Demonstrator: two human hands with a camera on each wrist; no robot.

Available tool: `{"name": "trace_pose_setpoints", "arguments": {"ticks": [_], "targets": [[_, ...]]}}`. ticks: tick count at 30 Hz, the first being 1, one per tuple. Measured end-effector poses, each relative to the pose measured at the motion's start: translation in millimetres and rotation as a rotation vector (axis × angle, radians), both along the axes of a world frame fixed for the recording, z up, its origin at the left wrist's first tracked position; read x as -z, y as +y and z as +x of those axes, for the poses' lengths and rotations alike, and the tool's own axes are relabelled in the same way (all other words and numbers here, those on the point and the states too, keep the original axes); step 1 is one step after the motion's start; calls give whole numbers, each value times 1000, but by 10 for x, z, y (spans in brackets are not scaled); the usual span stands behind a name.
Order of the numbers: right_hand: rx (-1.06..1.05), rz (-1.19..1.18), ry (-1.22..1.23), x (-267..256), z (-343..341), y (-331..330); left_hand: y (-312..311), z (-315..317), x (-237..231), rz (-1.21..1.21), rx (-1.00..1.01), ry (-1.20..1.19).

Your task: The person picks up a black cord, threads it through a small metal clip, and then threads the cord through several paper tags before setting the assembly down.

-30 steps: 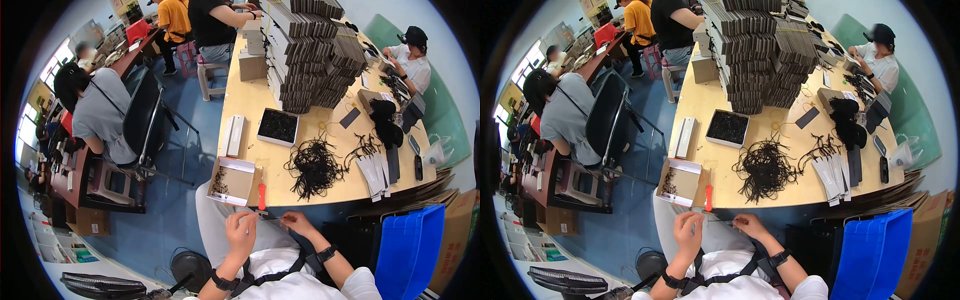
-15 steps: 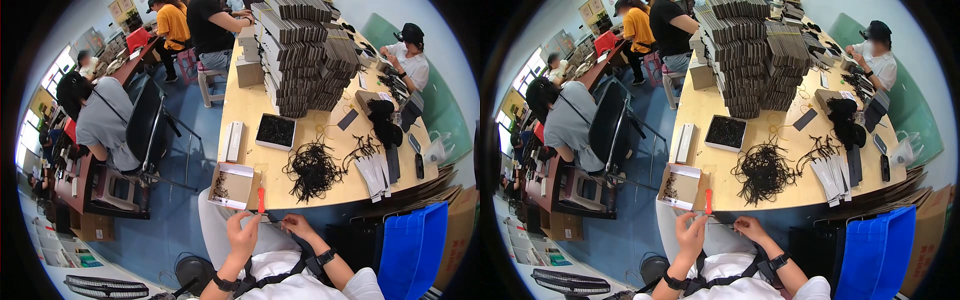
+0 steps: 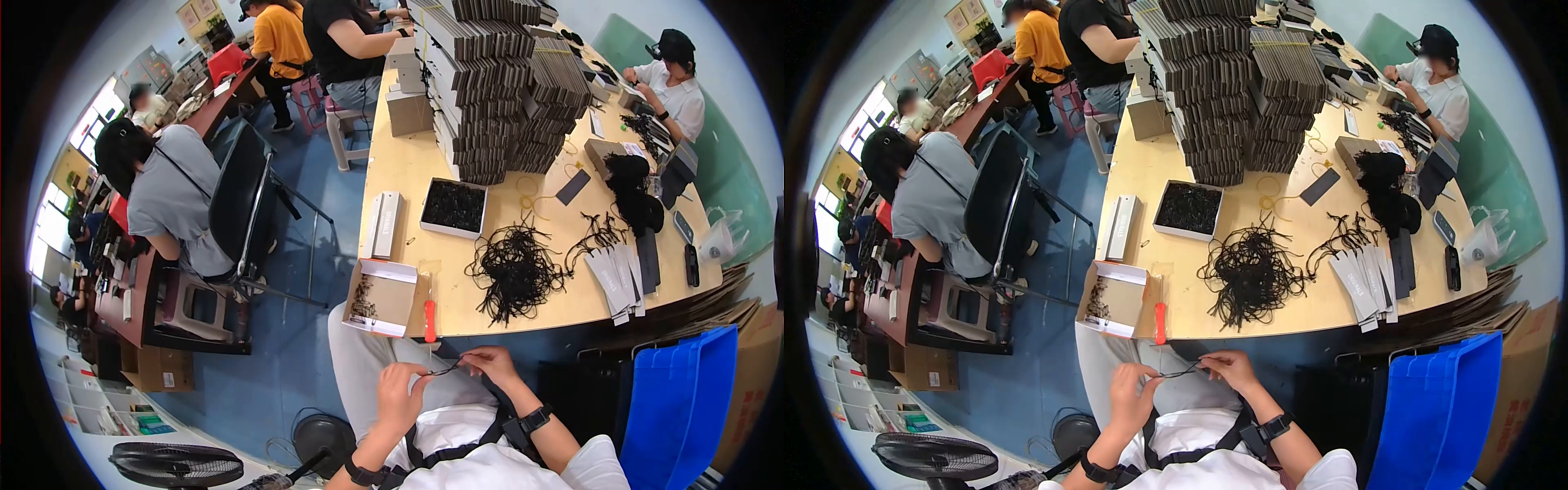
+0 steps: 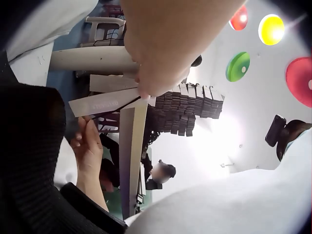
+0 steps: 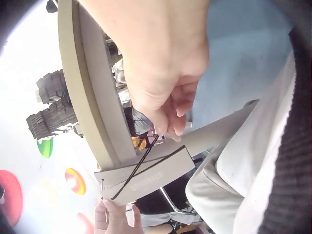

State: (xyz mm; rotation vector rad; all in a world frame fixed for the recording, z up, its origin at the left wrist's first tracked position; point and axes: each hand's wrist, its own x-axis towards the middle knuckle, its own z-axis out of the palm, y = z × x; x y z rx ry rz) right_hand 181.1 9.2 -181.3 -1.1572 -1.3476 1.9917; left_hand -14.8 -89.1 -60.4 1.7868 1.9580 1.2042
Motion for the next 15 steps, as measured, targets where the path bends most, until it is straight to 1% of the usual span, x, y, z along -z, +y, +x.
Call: {"name": "trace_pose_setpoints", "arguments": {"ticks": [2, 3, 5, 6, 7, 8, 9, 11, 12, 14, 15], "targets": [[30, 11, 13, -11, -2, -1, 0, 23, -19, -33, -35, -107], [64, -1, 21, -53, -1, 0, -12, 16, -6, -34, -34, -105], [99, -13, 27, -106, 15, 5, -31, 11, 31, -79, -32, -205], [114, -7, 65, -119, 24, 6, -33, 11, 31, -80, -31, -205], [128, -1, 104, -135, 31, 7, -33, 11, 28, -89, -34, -268], [128, -2, 103, -160, 37, 7, -33, 11, 25, -98, -36, -330], [127, 7, 105, -194, 44, 7, -33, 12, 18, -99, -36, -330], [126, 15, 105, -290, 59, 3, -38, 19, 9, -153, -39, -492], [85, 18, 132, -361, 69, -4, -58, 19, 42, -154, -41, -493], [41, 17, 157, -574, 75, -32, -118, 7, 133, -192, 36, -766], [13, 17, 143, -734, 62, -61, -141, 4, 107, -194, 31, -768]]}}
